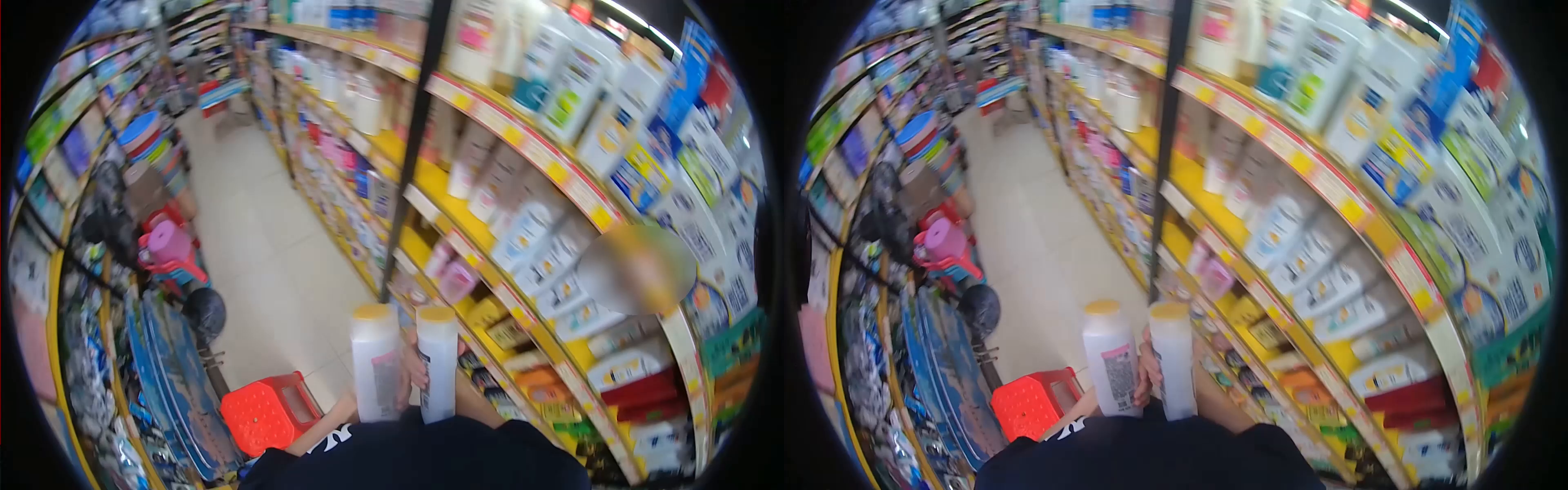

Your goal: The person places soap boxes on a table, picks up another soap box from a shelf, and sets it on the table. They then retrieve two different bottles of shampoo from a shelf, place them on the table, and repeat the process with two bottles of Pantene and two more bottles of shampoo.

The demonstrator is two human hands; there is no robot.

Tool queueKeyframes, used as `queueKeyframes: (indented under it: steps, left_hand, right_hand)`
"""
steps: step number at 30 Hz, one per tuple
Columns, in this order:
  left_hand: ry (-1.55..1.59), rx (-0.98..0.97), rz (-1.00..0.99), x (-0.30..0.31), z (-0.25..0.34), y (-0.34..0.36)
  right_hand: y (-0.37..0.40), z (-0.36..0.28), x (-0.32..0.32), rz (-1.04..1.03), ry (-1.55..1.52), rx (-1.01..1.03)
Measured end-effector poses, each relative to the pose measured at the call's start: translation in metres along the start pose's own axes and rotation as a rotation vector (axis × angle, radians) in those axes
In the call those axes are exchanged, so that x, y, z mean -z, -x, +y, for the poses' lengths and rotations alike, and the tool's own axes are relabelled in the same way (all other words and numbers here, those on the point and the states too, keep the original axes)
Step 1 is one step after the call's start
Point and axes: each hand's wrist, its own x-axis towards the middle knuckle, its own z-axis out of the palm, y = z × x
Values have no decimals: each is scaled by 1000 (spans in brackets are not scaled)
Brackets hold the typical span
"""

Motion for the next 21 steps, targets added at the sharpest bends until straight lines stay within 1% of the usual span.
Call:
queueKeyframes:
  steps: [5, 7, 10, 12, 13, 17, 19, 21]
  left_hand:
    - [-1, -128, 96, 18, 31, 11]
    - [9, -176, 131, 25, 45, 12]
    - [19, -240, 197, 38, 66, 11]
    - [38, -263, 249, 57, 83, 8]
    - [42, -273, 273, 65, 95, 7]
    - [-48, -467, 438, 75, 164, -15]
    - [-82, -543, 472, 83, 200, -33]
    - [-61, -575, 478, 93, 236, -52]
  right_hand:
    - [-52, 29, 26, -133, -207, -129]
    - [-71, 36, 39, -138, -246, -174]
    - [-102, 40, 59, -86, -210, -268]
    - [-131, 45, 73, -82, -266, -331]
    - [-148, 47, 80, -86, -293, -360]
    - [-227, 44, 114, -117, -365, -502]
    - [-270, 35, 128, -122, -359, -565]
    - [-309, 24, 141, -122, -367, -607]
